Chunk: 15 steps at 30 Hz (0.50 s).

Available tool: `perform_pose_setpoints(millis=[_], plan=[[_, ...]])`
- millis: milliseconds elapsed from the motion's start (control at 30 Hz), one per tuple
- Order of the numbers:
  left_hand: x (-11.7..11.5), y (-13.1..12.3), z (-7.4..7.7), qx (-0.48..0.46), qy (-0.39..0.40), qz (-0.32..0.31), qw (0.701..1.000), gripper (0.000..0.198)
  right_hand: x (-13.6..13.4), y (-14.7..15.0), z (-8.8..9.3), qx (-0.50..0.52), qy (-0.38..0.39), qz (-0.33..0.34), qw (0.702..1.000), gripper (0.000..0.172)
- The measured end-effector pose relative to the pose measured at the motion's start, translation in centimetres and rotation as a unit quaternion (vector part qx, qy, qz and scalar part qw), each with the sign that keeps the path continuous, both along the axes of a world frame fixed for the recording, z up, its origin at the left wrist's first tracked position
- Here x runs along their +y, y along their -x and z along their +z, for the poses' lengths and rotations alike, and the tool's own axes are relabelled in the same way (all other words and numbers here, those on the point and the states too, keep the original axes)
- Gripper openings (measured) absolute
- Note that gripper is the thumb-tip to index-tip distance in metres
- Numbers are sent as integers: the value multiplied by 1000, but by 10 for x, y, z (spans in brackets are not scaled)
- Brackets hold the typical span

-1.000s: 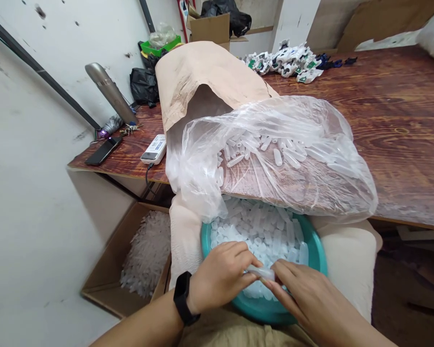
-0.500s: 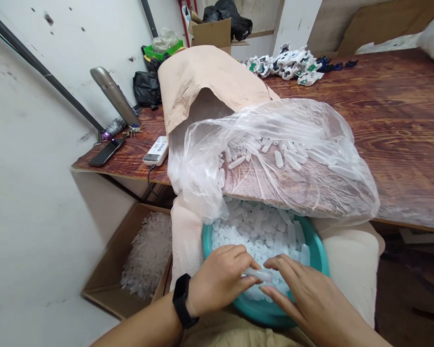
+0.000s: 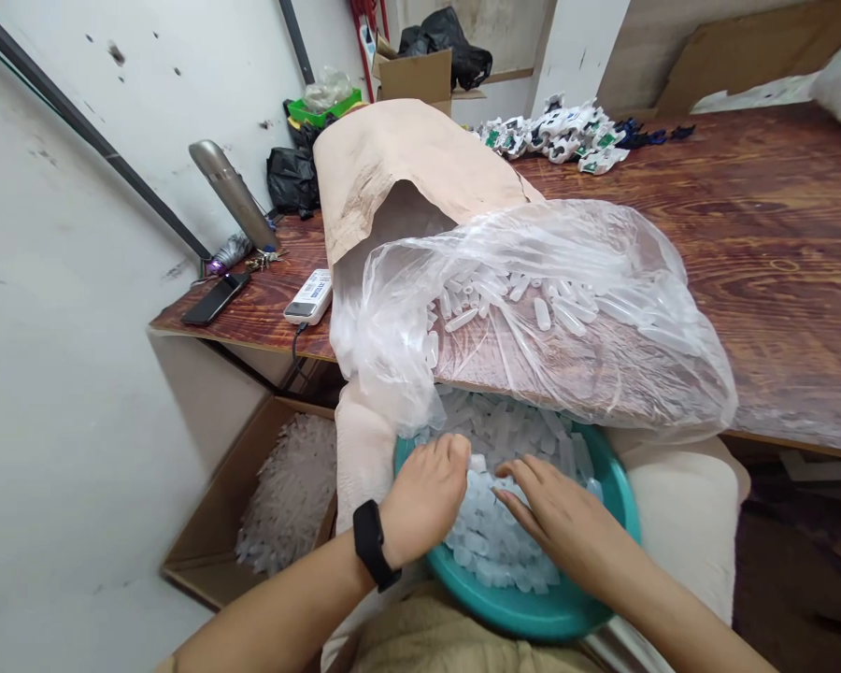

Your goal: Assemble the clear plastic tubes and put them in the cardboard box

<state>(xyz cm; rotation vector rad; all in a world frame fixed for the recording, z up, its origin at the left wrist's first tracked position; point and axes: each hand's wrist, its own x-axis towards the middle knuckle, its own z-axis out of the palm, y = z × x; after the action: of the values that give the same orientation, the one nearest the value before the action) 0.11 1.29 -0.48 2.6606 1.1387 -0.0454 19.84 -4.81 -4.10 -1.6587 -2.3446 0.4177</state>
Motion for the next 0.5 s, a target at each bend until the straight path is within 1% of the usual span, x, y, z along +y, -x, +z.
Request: perform_pose_setpoints(millis=[33,100,133,200,267,367,433,500], plan=[[4,-3,-1,22,-8,16,1000,13,4,-1,-7,-16,-8,-1,1000,18],[13,-9,-5,44,-11,37,998,25,6,1,-19,-30,-5,0,1000,11],[17,-12,-7,54,-11,45,997,31,5,3,-24,-33,-1,3,999,11],[23,-15,-12,68,-2,51,996,29,1,6,-30,-30,6,7,999,17],[25,-16,-14,69,11,48,996,22,-4,6,-30,-17,12,7,1000,22],[22,-12,-12,49,27,38,998,14,-7,-3,-28,20,21,1,1000,25],[16,-7,-8,23,42,22,999,11,-7,-10,-26,51,23,-8,998,26],[8,-1,-4,-8,64,-4,998,14,-7,-16,-24,77,22,-17,997,25]])
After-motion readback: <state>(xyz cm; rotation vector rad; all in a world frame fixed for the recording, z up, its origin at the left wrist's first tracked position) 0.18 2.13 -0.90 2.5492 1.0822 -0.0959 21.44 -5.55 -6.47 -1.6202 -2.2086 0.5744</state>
